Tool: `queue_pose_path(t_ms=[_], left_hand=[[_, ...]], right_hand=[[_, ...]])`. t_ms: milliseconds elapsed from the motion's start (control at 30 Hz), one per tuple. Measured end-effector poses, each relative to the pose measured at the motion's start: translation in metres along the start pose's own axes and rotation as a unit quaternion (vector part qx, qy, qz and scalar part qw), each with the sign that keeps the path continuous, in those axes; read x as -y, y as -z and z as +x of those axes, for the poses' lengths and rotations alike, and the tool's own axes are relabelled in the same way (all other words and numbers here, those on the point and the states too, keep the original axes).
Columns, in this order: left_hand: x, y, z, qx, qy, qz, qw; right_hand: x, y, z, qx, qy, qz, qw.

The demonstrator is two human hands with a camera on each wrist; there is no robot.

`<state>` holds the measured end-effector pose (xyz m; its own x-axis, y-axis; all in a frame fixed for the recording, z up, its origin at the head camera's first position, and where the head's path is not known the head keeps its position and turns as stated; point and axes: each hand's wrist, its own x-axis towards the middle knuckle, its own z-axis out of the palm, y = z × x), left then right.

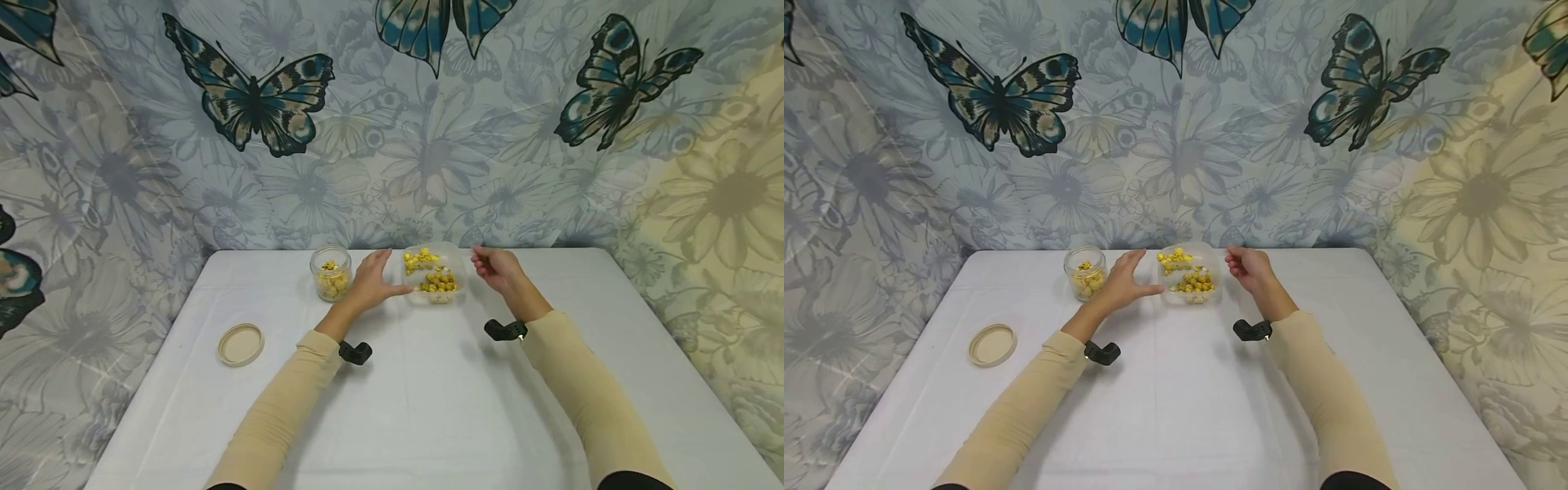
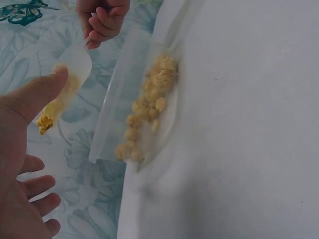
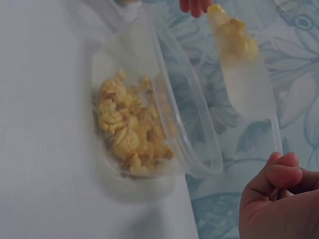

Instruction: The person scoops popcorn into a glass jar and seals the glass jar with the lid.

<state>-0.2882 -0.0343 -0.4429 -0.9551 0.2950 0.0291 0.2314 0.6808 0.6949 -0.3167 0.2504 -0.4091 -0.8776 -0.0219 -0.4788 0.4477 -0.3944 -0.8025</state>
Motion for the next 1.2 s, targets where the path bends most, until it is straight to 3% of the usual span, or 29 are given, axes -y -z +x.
queue_pose_path(t_ms=[233, 433, 667, 1200], left_hand=[[-0.003, 0.014, -0.003, 0.001, -0.003, 0.006, 1.0], [-0.004, 0.025, -0.003, -0.012, -0.001, -0.007, 0.9999], [-0.005, 0.037, -0.004, -0.033, -0.009, 0.009, 0.9994], [0.008, 0.069, -0.014, -0.082, 0.002, 0.012, 0.9965]], right_hand=[[-0.001, -0.008, -0.001, 0.001, 0.0, 0.011, 0.9999], [0.0, -0.017, -0.001, 0.015, 0.009, 0.019, 0.9997], [0.003, -0.029, -0.002, 0.026, 0.015, 0.009, 0.9995], [0.002, -0.065, 0.0, 0.044, 0.034, 0.012, 0.9984]])
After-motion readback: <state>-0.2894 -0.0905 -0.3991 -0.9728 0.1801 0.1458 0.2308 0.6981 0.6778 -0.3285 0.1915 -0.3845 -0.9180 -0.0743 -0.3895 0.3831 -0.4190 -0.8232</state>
